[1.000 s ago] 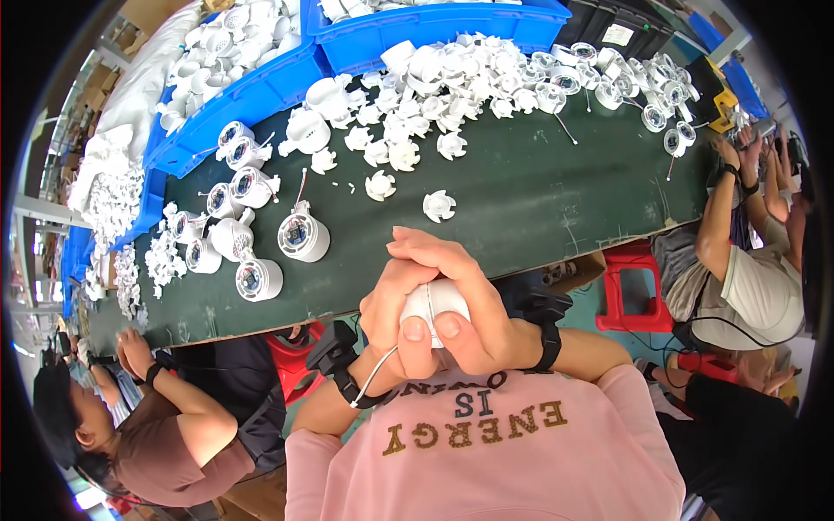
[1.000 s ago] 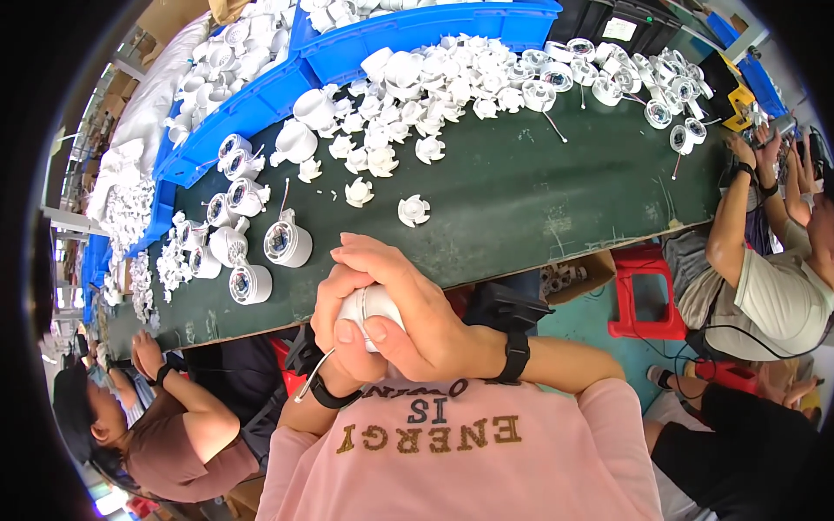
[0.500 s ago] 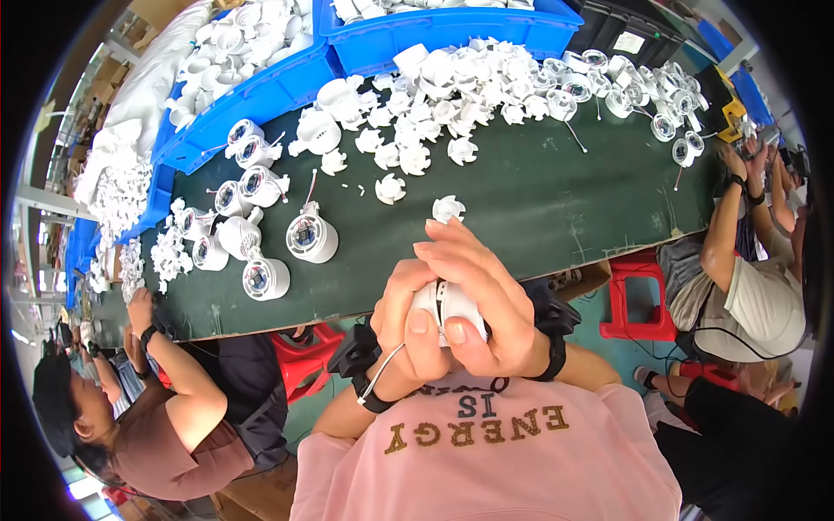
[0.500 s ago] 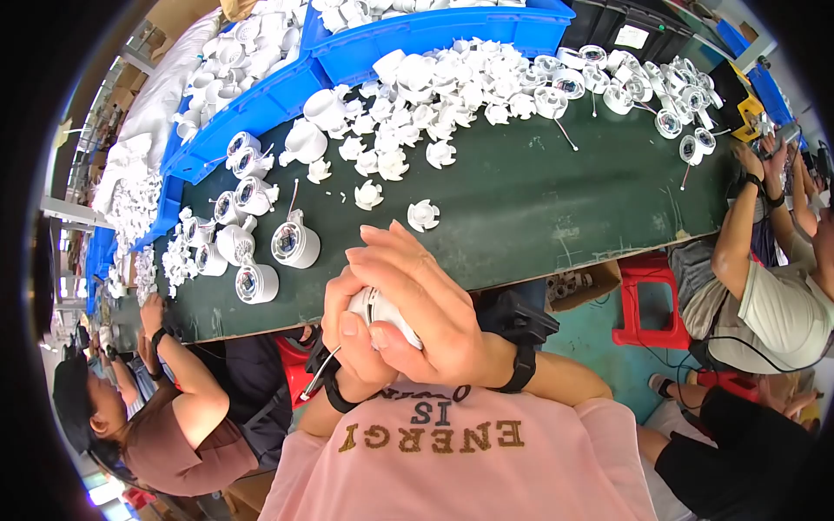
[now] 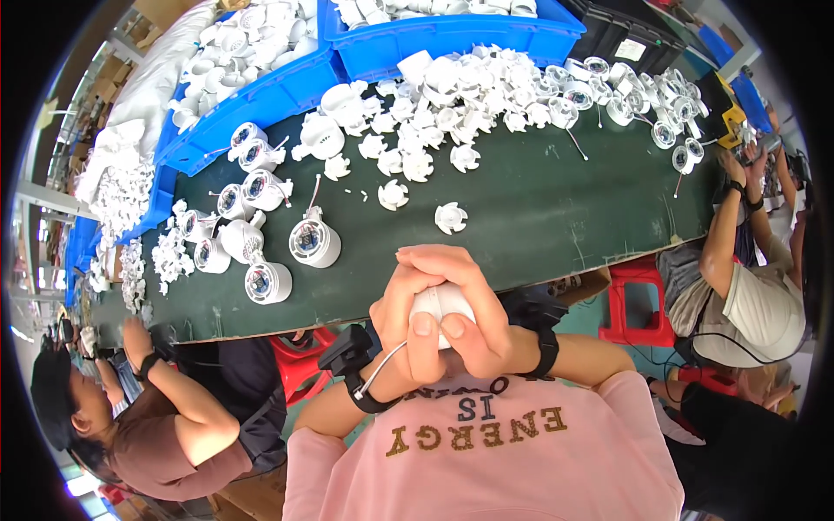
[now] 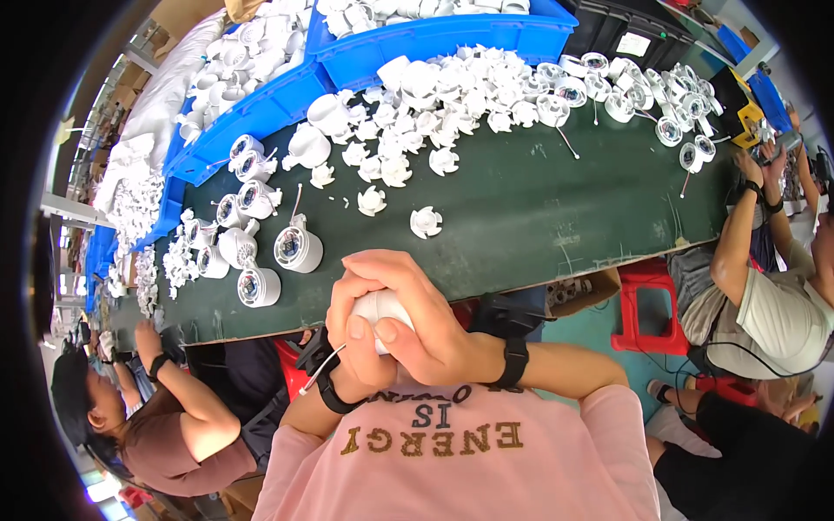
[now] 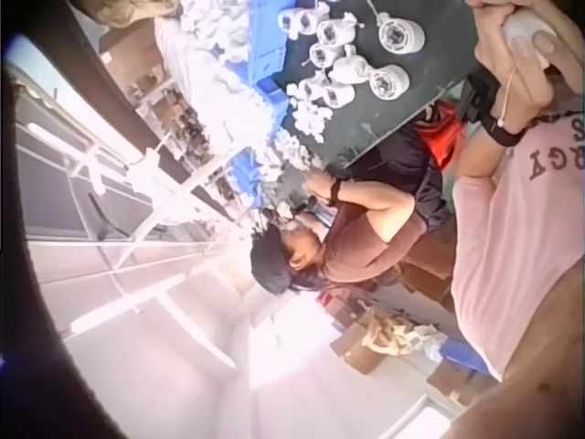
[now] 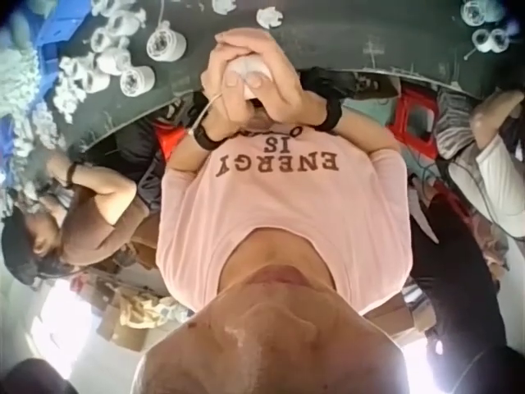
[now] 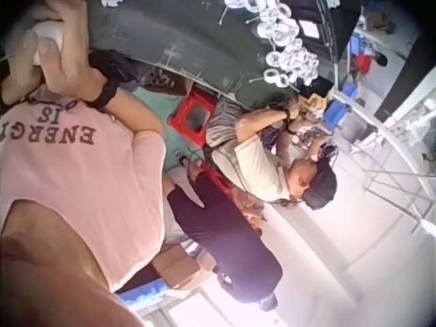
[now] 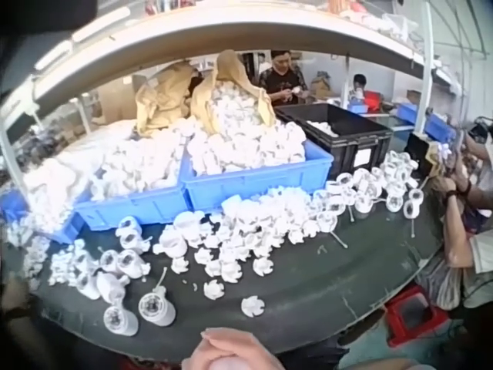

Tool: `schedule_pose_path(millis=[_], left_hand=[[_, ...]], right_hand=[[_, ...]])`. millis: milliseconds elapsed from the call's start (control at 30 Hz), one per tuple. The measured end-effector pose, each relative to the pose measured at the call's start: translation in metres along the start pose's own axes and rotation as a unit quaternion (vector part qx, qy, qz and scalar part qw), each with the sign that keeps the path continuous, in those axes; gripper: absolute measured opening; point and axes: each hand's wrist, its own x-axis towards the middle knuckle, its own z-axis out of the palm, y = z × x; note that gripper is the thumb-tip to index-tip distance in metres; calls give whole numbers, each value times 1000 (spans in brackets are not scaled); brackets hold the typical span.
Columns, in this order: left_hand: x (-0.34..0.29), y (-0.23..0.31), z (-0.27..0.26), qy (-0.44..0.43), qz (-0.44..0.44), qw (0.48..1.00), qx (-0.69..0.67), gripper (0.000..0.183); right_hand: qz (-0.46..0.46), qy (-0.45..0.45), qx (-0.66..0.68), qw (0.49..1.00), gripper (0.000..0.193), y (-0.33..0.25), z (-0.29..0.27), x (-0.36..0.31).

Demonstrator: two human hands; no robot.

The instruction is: The person assembles camera housings by hand, picking up a base and a cover from the table, fitting them together, and pressing them into place. They repeat this process, occasionally reaching into blue bins for more parts and placing the assembled units onto the table surface.

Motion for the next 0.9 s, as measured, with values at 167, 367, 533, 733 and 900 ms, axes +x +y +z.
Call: schedule_pose_path(millis=[167,367,533,733,900], left_hand=[[39,-20,-12,-6,-148,986,72,42],[44,-32,-10,32,-434,865,-248,39],[100,-32,-16,-367,-278,888,3,67],[204,-167,-63,-60,-264,742,613,96],[203,-196,-70,-16,-204,759,618,86]], right_hand=[[101,28,-3,995,55,26,-6,28],[70,-21,-404,912,60,-4,-17,22],[189,187,-138,954,51,20,-53,-9],[388,263,362,806,61,9,-75,-19],[370,275,474,750,62,8,-79,-24]])
